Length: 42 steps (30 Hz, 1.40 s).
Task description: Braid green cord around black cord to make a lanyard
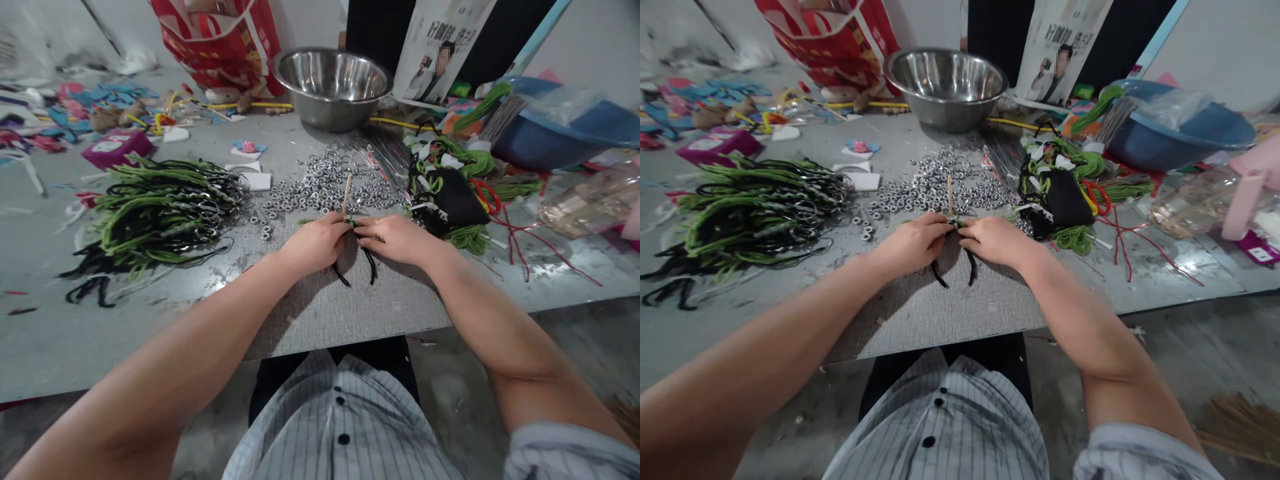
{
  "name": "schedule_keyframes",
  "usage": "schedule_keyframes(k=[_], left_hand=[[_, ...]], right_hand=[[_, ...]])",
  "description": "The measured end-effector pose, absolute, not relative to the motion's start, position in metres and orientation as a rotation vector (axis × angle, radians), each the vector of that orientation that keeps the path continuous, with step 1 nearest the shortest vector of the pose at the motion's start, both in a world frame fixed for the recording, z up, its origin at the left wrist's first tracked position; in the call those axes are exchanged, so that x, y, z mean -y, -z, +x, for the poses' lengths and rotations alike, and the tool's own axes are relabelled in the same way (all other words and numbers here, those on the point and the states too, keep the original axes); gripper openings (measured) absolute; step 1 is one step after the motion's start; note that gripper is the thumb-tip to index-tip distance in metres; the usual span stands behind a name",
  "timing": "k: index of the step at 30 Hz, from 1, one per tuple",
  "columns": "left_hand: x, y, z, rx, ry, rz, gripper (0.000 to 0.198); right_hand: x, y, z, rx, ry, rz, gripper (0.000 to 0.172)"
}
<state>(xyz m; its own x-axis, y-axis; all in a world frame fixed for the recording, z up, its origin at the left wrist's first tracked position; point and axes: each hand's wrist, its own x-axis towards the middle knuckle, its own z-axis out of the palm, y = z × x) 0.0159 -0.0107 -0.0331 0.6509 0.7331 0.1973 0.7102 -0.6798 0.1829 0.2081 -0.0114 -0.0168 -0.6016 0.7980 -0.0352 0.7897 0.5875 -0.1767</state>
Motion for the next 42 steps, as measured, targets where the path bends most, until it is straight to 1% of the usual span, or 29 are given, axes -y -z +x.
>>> schedule_keyframes(k=[6,13,20,25,29,34,37,39,42], left_hand=[[0.011,0.029,0.015,-1.281,-0.151,2.840,0.031],[0.018,0.016,0.014,-1.366,0.076,2.853,0.034],[0.019,0.000,0.008,-1.300,0.310,2.798,0.036],[0.018,-0.006,0.006,-1.270,0.399,2.733,0.037],[0.018,-0.003,0.008,-1.327,0.308,2.781,0.034],[0.007,0.014,0.009,-1.627,-0.024,2.740,0.035],[-0.001,0.024,0.011,-1.602,-0.193,2.763,0.031],[-0.004,0.028,0.012,-1.578,-0.227,2.775,0.029],[-0.005,0.031,0.015,-1.575,-0.254,2.758,0.027]], right_hand=[[0.013,0.017,0.206,2.810,-0.221,-1.376,0.033],[0.014,0.016,0.206,2.802,-0.284,-1.461,0.032],[0.012,0.007,0.211,2.818,-0.474,-1.478,0.030],[0.013,0.000,0.210,2.803,-0.607,-1.557,0.030],[0.013,0.003,0.212,2.774,-0.592,-1.543,0.027],[0.007,0.011,0.215,2.732,-0.481,-1.436,0.027],[0.006,0.015,0.213,2.603,-0.471,-1.431,0.023],[0.005,0.018,0.210,2.458,-0.447,-1.476,0.022],[0.001,0.025,0.207,2.329,-0.342,-1.480,0.025]])
